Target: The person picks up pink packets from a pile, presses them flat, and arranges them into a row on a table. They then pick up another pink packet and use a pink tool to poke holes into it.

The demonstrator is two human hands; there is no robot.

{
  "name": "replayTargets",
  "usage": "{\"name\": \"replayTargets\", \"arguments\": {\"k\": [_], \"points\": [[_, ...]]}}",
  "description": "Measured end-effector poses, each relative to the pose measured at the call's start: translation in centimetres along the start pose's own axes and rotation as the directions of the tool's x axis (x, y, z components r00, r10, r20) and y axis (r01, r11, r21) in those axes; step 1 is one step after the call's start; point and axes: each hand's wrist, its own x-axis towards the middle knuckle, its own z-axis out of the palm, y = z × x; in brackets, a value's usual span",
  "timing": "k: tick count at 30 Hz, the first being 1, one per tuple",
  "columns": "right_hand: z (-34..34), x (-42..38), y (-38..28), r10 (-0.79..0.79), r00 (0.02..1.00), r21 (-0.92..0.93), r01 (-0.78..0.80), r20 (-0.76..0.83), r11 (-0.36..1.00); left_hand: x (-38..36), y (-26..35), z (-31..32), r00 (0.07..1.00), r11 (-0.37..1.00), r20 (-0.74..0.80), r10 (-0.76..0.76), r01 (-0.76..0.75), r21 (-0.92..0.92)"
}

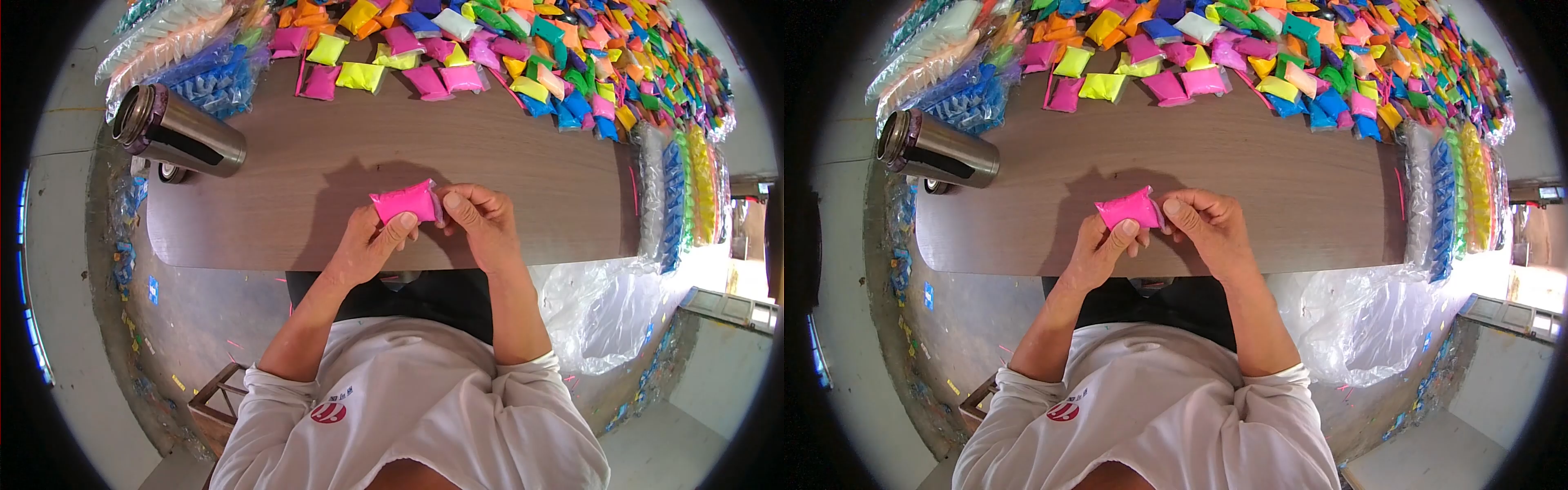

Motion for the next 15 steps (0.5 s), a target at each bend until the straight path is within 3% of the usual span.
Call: {"name": "replayTargets", "arguments": {"k": [6, 12, 15], "points": [[0.5, 0.3, -1.3, 0.007, 1.000, -0.073, -0.006, 0.016, 0.997, 0.0, 0.1, 0.2, 1.000, 1.000, 0.005, -0.012, 0.012, 0.018], [0.2, 0.5, -1.4, 0.060, 0.998, -0.034, -0.060, 0.004, 0.998, -0.1, -0.2, 0.0, 0.999, 0.999, 0.032, -0.033, 0.032, 0.026], [0.4, 0.4, -1.3, -0.001, 1.000, -0.092, 0.002, 0.005, 0.996, 0.0, 0.2, 0.2, 1.000, 0.998, 0.015, -0.017, 0.016, 0.057]]}}
